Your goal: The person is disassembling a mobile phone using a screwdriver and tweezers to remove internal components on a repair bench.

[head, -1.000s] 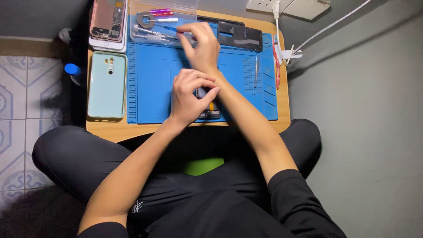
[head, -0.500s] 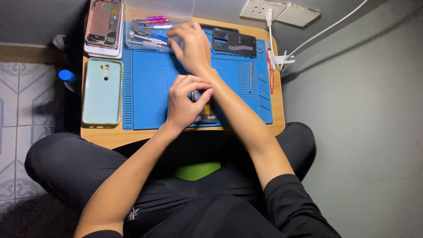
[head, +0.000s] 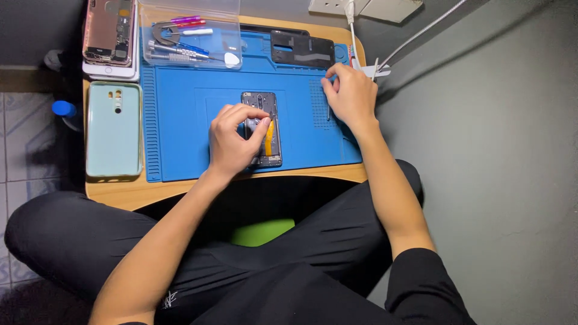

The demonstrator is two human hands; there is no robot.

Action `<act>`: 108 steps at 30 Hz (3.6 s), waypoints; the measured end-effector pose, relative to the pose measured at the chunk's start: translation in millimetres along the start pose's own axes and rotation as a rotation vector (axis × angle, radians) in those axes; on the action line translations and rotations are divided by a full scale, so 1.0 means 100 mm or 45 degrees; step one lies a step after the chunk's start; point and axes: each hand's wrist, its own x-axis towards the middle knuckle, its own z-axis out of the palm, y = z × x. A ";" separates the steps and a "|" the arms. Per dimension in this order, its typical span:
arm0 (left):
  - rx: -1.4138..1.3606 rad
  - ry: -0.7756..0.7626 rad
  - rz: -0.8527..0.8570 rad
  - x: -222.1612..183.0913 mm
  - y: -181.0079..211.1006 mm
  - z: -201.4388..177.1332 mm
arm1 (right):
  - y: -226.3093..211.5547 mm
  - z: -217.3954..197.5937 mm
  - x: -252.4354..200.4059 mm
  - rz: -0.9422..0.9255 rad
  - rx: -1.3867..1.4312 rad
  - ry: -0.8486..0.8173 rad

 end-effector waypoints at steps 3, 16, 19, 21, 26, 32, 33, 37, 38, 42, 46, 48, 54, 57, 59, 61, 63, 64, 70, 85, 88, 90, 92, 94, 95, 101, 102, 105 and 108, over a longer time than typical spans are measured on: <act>-0.045 0.001 -0.025 0.00 -0.08 0.01 | 0.07 0.04 -0.04 0.049 -0.005 -0.110; -0.030 -0.010 -0.034 0.01 -0.14 0.00 | 0.02 0.09 -0.10 -0.057 0.532 0.053; -0.056 -0.019 -0.031 0.00 -0.13 -0.01 | -0.20 -0.13 -0.16 -0.080 1.206 0.096; -0.068 -0.020 -0.026 -0.01 -0.14 0.01 | -0.20 -0.01 -0.19 -0.091 1.414 0.110; -0.076 -0.023 -0.040 -0.01 -0.16 0.00 | -0.39 0.07 -0.31 -0.168 1.651 0.149; -0.093 -0.032 -0.035 0.00 -0.13 -0.01 | -0.61 0.19 -0.40 -0.052 1.571 0.288; -0.099 -0.034 -0.036 0.00 -0.12 -0.02 | -0.64 0.18 -0.42 -0.068 1.532 0.299; -0.142 -0.041 -0.008 0.04 -0.02 -0.04 | -0.66 0.18 -0.44 -0.308 1.488 0.370; -0.140 -0.041 -0.010 0.04 0.00 -0.05 | -0.70 0.11 -0.45 -0.307 1.491 0.368; -0.176 0.001 0.039 0.05 0.05 -0.08 | -0.86 -0.01 -0.56 -0.460 1.436 0.409; -0.186 0.037 0.097 0.06 0.07 -0.09 | -0.94 -0.17 -0.60 -0.581 1.341 0.429; -0.191 0.043 0.100 0.05 0.08 -0.09 | -0.99 -0.25 -0.59 -0.632 1.331 0.451; -0.195 0.051 0.136 0.06 0.08 -0.07 | -1.04 -0.32 -0.57 -0.734 1.238 0.526; -0.192 0.058 0.149 0.05 0.09 -0.07 | -1.05 -0.32 -0.58 -0.737 1.234 0.525; -0.197 0.059 0.152 0.05 0.10 -0.07 | -1.05 -0.30 -0.58 -0.734 1.243 0.519; -0.202 0.056 0.142 0.04 0.09 -0.07 | -1.06 -0.29 -0.58 -0.760 1.245 0.521; -0.204 0.054 0.149 0.05 0.08 -0.06 | -1.07 -0.28 -0.58 -0.750 1.232 0.536; -0.203 0.051 0.151 0.04 0.08 -0.06 | -1.07 -0.27 -0.59 -0.736 1.224 0.549; -0.216 0.047 0.156 0.04 0.11 -0.06 | -1.10 -0.30 -0.60 -0.712 1.224 0.581; -0.268 0.044 0.142 0.02 0.06 -0.02 | -1.00 -0.14 -0.62 -0.623 1.207 0.592; -0.181 0.013 0.065 0.04 0.12 -0.04 | -0.93 0.00 -0.60 -0.549 1.265 0.578; -0.064 -0.004 0.071 0.02 0.02 -0.07 | -0.91 0.09 -0.54 -0.488 1.297 0.583; 0.057 -0.017 0.078 0.02 -0.01 -0.11 | -0.91 0.20 -0.44 -0.429 1.331 0.587; 0.376 -0.081 0.013 0.00 0.01 -0.14 | -0.93 0.32 -0.32 -0.286 1.366 0.574; 0.378 -0.079 0.009 -0.01 -0.03 -0.13 | -0.93 0.37 -0.25 -0.287 1.368 0.569; 0.576 -0.185 -0.063 -0.01 -0.22 -0.07 | -1.01 0.48 0.14 -0.279 1.196 0.416; 0.637 -0.224 -0.045 -0.01 -0.23 -0.07 | -1.03 0.53 0.21 -0.246 1.121 0.427; 0.733 -0.262 0.006 -0.03 -0.25 -0.05 | -1.05 0.71 0.35 -0.224 1.044 0.423; 0.788 -0.258 0.053 -0.02 -0.26 -0.04 | -1.05 0.82 0.49 -0.243 1.016 0.408</act>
